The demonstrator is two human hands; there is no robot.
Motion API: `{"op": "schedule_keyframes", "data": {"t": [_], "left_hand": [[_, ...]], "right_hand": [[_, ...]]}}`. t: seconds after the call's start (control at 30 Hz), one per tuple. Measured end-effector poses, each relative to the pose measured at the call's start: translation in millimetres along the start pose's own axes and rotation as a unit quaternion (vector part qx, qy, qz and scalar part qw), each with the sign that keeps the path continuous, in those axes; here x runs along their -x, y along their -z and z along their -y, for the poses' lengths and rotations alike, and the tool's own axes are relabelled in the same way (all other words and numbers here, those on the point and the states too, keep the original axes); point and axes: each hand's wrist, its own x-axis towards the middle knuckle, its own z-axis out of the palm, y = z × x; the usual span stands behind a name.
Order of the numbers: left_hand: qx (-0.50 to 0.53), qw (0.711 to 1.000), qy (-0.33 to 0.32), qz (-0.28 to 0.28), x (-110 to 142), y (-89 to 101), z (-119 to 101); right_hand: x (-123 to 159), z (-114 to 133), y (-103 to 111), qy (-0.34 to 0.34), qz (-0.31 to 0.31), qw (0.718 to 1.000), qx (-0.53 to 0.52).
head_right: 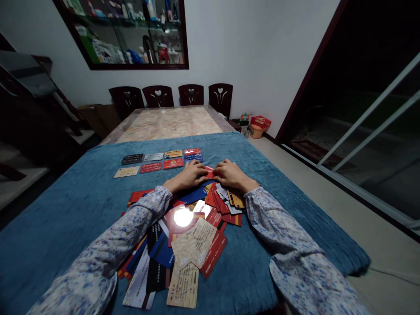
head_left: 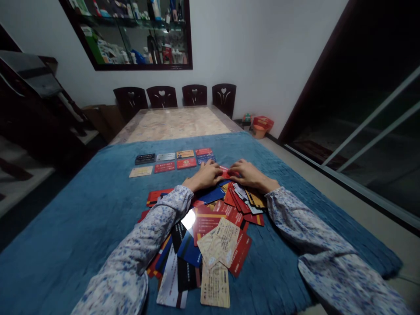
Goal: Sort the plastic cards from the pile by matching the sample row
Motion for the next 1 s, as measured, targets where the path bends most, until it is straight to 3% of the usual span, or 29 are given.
{"op": "schedule_keyframes", "data": {"t": [0.53,0.8,1.0], "left_hand": [[-0.078,0.991,-0.104,-0.030,6,4.9,5],[-0.114,0.985,-0.123,-0.048,5,7.4,7],[-0.124,0.982,-0.119,-0.079,3,7.9,5]], "right_hand": [[7,5,9,0.011,-0.021,0.998,-0.050],[6,1,10,0.018,-0.027,0.997,-0.066],[6,-2,6,0.009,-0.080,0.993,-0.086]]}}
